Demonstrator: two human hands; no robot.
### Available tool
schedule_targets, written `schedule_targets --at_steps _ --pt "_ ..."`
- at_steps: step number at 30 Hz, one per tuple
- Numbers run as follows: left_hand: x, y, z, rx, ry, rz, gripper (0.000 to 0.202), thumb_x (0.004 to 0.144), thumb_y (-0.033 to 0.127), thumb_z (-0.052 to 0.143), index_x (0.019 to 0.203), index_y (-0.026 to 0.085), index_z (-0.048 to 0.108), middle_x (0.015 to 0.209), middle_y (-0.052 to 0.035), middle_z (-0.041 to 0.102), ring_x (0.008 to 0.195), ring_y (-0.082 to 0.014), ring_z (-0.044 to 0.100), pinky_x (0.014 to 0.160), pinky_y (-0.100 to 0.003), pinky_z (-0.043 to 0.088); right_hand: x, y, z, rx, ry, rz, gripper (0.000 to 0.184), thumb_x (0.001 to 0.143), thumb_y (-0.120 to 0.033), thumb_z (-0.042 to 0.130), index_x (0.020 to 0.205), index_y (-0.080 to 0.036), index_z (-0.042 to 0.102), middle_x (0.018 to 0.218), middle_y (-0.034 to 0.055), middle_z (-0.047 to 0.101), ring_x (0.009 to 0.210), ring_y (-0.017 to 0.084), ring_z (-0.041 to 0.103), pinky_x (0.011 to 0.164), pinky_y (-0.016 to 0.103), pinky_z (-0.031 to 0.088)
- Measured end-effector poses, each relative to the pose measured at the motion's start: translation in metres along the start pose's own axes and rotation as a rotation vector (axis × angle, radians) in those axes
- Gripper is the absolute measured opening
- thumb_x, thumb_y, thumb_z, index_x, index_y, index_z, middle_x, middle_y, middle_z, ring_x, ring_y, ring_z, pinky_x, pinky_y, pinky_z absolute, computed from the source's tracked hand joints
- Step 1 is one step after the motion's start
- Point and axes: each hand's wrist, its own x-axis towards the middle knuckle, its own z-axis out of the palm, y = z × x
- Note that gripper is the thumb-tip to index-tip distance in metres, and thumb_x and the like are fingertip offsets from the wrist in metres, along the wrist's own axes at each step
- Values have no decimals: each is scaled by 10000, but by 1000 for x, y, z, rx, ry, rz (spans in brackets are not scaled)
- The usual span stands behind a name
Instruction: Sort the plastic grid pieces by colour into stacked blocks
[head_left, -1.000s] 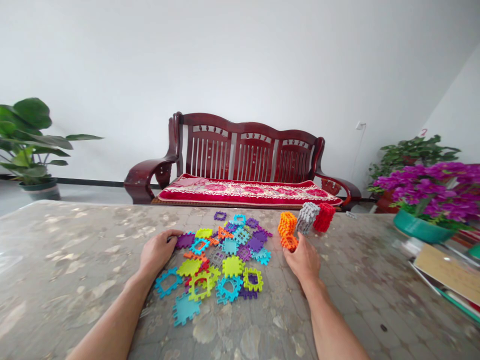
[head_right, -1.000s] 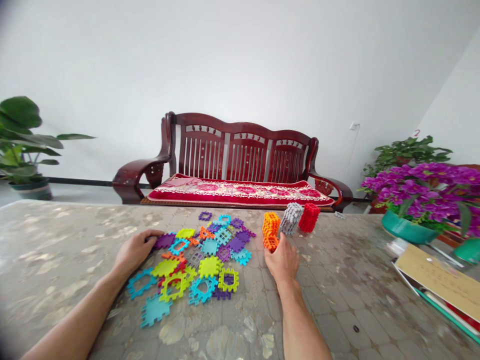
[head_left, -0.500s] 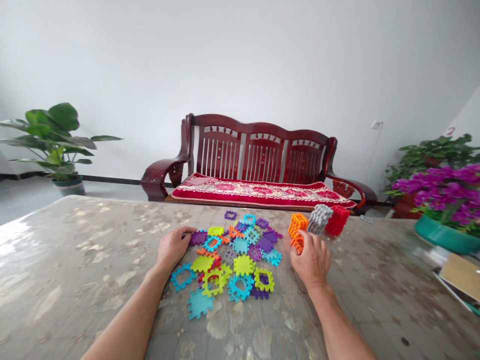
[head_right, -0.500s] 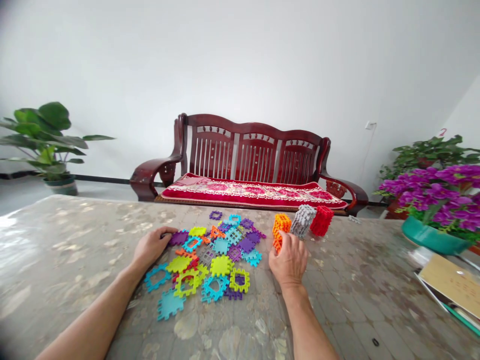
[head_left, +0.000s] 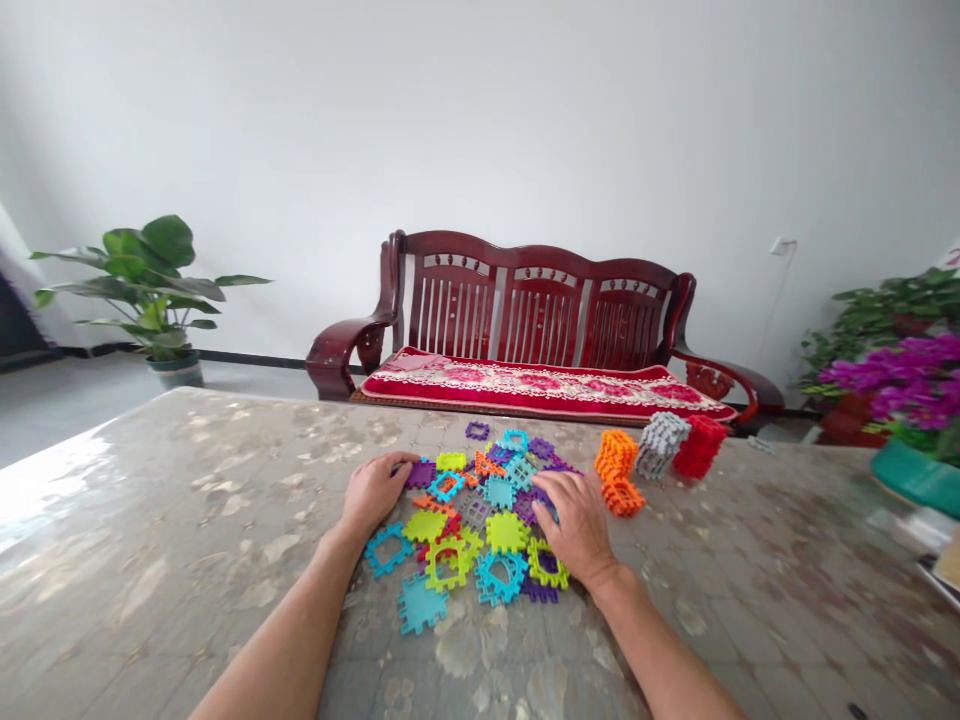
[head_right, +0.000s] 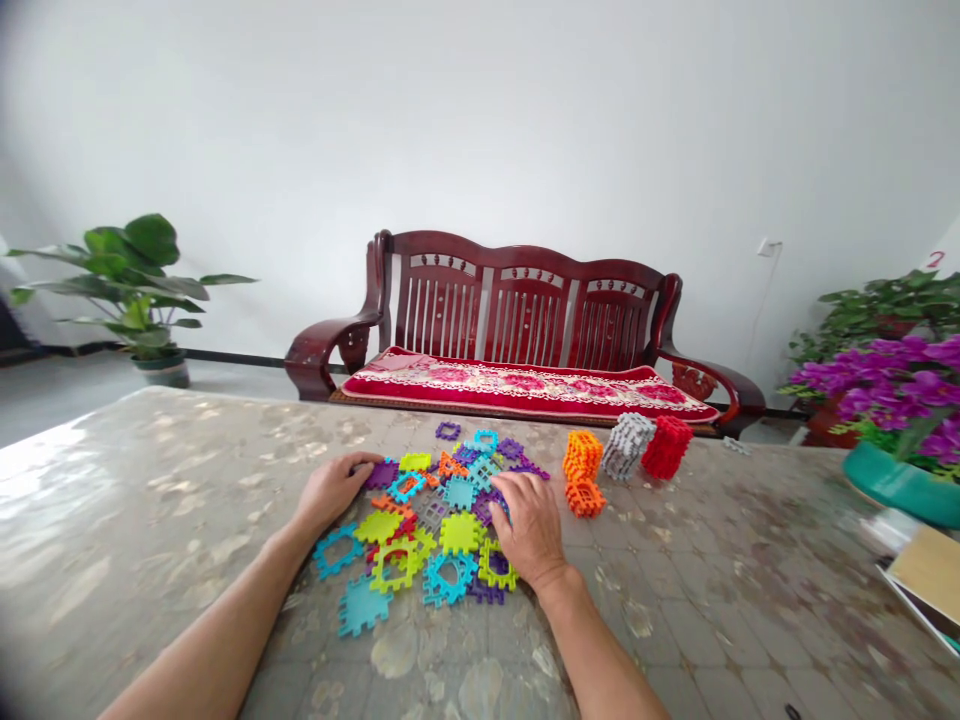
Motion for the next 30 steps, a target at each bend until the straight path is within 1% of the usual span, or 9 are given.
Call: schedule_targets --at_steps 3,6,9,13,18,21,23,25,30 --pt "-1 4 -1 -46 -28 78 372 899 415 430 1100 288 717 1155 4 733 1084 -192 644 958 -279 451 5 -4 1 16 -24 -21 315 945 -297 476 1213 -260 639 1255 47 639 1176 229 501 1044 401 357" --pt "-3 6 -1 -61 -45 120 369 853 444 517 1128 292 711 1167 3 727 1126 -208 621 1001 -295 434 11 -8 1 31 -47 -7 309 944 -300 481 1198 -278 655 1251 50 641 1177 231 509 1013 398 384" --pt "-4 6 -1 -56 -51 144 358 825 402 565 1134 294 710 1169 2 725 1139 -215 611 1024 -307 421 19 -18 3 38 -60 -33 278 926 -300 524 1156 -296 679 1224 39 656 1160 222 521 990 383 399" --pt "-2 5 1 -43 -40 122 342 833 324 544 1131 290 709 1165 3 728 1111 -202 626 1015 -306 428 36 -38 10 36 -90 -91 216 902 -305 577 1071 -311 712 1154 13 692 1120 207 541 967 361 404" --pt "-2 5 1 -47 -28 119 339 846 302 509 1115 263 711 1129 -10 739 1074 -196 646 982 -300 448 64 -63 20 -15 -153 -103 270 847 -365 634 1096 -286 699 1142 18 701 1109 231 530 941 368 396" --pt "-3 4 1 -61 -22 123 338 843 297 506 1107 256 712 1130 -10 739 1066 -194 652 981 -297 451 74 -72 27 -83 -220 -138 239 810 -331 644 1032 -277 713 1082 24 713 1084 248 528 912 375 394" --pt "-3 4 2 -66 -17 125 334 840 293 506 1098 258 716 1124 -7 741 1060 -193 656 981 -296 453 76 -76 30 -131 -255 -165 175 817 -304 623 953 -261 726 1021 39 720 1055 252 537 890 373 394" --pt "-2 3 3 -67 -12 130 333 841 296 505 1094 258 718 1120 -7 743 1055 -196 658 977 -300 456 76 -79 32 -169 -270 -184 152 844 -278 588 896 -244 727 980 56 722 1025 248 549 873 366 393" --pt "-1 1 5 -70 -8 128 336 844 304 503 1096 246 717 1126 -16 742 1059 -201 655 968 -305 456 74 -84 36 -218 -275 -260 250 898 -160 476 924 -225 716 953 76 723 982 236 569 880 367 392"
